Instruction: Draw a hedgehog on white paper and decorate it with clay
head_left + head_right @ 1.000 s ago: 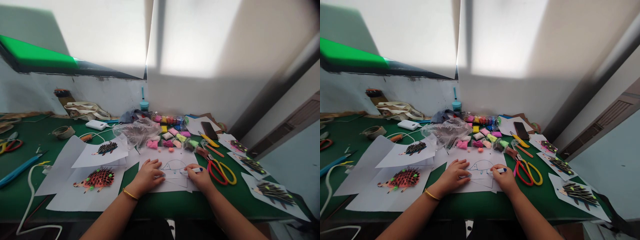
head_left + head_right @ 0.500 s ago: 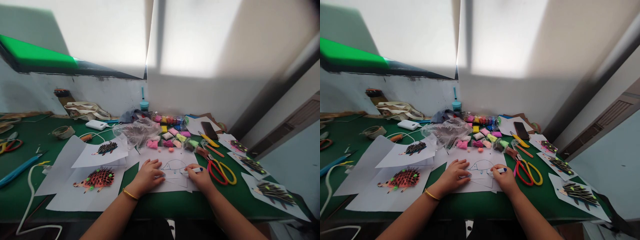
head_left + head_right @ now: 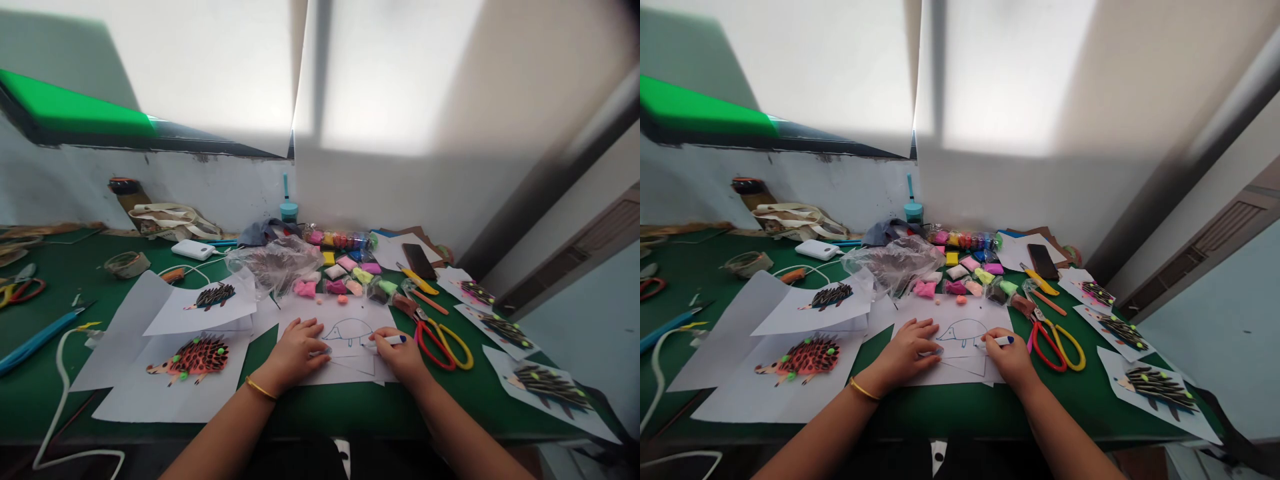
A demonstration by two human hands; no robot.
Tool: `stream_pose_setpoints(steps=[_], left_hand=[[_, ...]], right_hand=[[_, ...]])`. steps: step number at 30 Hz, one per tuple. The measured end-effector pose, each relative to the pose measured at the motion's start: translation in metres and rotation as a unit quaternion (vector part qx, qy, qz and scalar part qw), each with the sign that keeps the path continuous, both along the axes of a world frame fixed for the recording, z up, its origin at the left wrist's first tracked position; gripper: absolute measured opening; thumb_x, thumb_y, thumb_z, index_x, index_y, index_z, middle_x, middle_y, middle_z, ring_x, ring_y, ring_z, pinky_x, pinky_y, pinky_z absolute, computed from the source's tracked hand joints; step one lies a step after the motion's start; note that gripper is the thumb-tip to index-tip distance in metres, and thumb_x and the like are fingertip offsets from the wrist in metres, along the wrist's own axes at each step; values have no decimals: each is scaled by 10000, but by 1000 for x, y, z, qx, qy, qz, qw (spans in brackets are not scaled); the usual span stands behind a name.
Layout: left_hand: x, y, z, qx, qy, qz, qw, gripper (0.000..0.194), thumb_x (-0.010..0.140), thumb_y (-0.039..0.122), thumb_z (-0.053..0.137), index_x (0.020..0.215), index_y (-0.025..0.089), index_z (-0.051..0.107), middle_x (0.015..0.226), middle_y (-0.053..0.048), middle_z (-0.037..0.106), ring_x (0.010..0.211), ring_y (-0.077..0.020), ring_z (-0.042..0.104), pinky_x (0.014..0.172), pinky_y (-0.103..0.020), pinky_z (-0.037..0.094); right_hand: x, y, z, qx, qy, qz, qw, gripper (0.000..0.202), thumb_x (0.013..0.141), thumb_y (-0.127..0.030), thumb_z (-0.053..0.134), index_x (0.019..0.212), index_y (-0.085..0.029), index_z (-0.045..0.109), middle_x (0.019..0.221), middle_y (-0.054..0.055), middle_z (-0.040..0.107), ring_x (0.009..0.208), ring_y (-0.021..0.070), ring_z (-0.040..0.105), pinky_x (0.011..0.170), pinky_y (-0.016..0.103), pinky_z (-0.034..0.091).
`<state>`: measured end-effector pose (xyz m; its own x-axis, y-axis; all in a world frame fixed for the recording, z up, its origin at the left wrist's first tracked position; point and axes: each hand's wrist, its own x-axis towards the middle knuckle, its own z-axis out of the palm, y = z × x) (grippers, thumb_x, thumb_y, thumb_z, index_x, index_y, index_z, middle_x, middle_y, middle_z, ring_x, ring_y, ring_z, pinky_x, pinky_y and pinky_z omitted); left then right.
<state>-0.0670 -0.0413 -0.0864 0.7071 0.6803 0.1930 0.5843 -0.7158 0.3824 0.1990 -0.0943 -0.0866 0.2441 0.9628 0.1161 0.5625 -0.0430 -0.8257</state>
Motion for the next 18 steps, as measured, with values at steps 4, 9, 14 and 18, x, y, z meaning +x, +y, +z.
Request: stream_pose_setpoints(steps=[4, 9, 14, 18], left_hand=[[0, 0, 2, -5, 7, 3, 1000, 189, 839, 373, 683, 1009, 317, 746, 1363, -48, 582, 1317, -310, 469, 1120, -534, 276], [1, 0, 1, -2, 3, 2, 1000, 192, 837, 370, 685, 1010, 316, 748, 1350, -44, 591, 1314, -308, 472, 1125, -526, 274], [1, 0, -1, -2, 2, 6, 1000, 188, 832, 367, 691, 1005, 319, 749, 1348, -43, 592, 1309, -308, 479, 1125, -525, 278], [1, 0, -1, -4, 1, 8, 1000, 188, 829, 366, 696, 1004, 321, 749, 1347, -45, 593, 1310, -310, 477, 1125, -530, 275]], right_hand=[[1, 0, -1, -1, 3, 6, 1000, 285, 754, -368, 509, 707, -193, 729, 724, 56, 722, 742, 245, 650, 682, 304, 482], [0, 0, -2, 8, 10, -2, 1000, 272, 744, -355, 516, 695, -191, 728, 737, 58, 728, 749, 245, 653, 687, 303, 482], [1, 0, -3, 8, 7, 2, 1000, 279, 756, -361, 512, 708, -186, 725, 690, 50, 707, 713, 239, 640, 674, 305, 474], [1, -1, 0, 10, 9, 4, 1000, 286, 774, -371, 499, 732, -188, 716, 746, 54, 714, 754, 239, 641, 703, 304, 475]])
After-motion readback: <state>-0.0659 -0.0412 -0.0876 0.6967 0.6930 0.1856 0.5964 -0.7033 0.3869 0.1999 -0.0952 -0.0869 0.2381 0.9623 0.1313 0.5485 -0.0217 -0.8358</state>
